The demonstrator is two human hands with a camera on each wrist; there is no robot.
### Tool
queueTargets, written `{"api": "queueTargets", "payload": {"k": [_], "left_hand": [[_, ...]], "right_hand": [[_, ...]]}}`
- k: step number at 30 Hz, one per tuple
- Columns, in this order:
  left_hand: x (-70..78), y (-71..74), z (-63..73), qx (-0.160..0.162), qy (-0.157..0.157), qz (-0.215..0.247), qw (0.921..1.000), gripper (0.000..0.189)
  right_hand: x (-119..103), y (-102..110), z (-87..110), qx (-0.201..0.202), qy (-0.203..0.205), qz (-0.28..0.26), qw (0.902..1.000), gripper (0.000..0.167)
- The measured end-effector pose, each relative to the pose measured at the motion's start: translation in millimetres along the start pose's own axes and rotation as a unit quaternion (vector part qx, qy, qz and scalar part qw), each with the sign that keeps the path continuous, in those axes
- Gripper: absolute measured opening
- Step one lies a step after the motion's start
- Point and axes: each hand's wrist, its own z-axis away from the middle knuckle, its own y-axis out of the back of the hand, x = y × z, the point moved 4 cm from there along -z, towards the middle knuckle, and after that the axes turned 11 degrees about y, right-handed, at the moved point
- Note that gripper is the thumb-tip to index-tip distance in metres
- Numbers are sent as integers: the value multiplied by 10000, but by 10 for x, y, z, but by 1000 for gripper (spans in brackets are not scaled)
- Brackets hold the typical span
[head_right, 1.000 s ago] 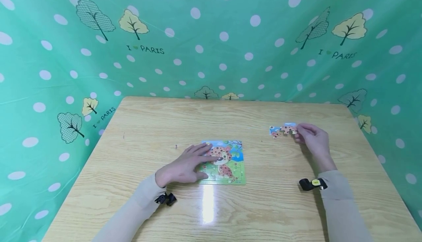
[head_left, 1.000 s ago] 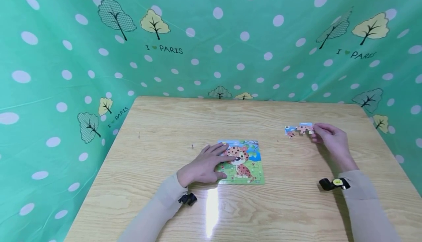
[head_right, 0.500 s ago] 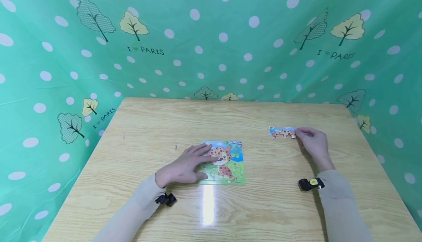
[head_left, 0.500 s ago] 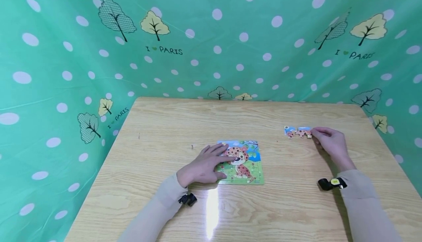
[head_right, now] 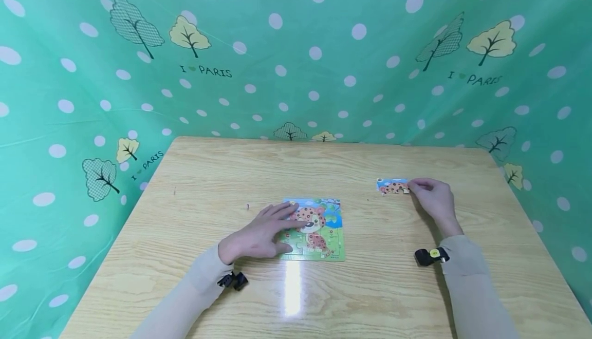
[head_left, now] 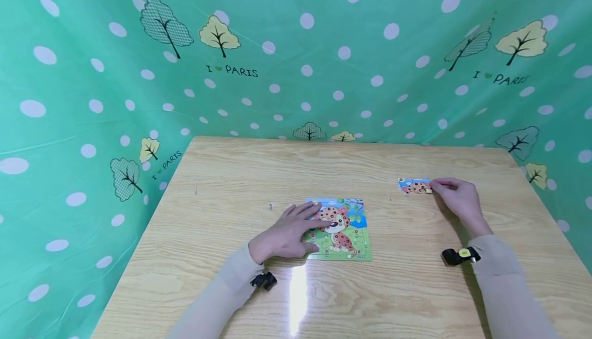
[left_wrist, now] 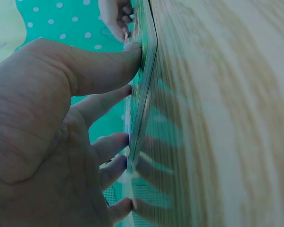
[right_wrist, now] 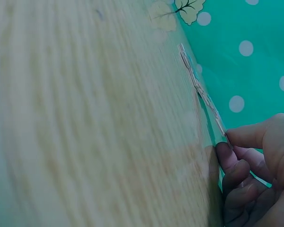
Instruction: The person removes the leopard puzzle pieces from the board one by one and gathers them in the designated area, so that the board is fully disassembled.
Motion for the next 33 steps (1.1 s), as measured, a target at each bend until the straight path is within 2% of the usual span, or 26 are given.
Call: {"api": "queueTargets", "payload": {"k": [11,19,24,33], "left_hand": [[-2,0,12,2,8,-33,10000,64],[5,-5,12,-10,4,-5,10000,64],[8,4,7,-30,13,-27,10000,64],[6,7,5,-10,-32,10,10000,64]], "right_hand": [[-177,-116,-7,-103,386,15,9992,57],[-55,-16,21,-5,64,-218,9997,61],[-43,-3,39,-1,51,-74,10000,60],[-113,-33,44,13,377,338,9987,51]]}}
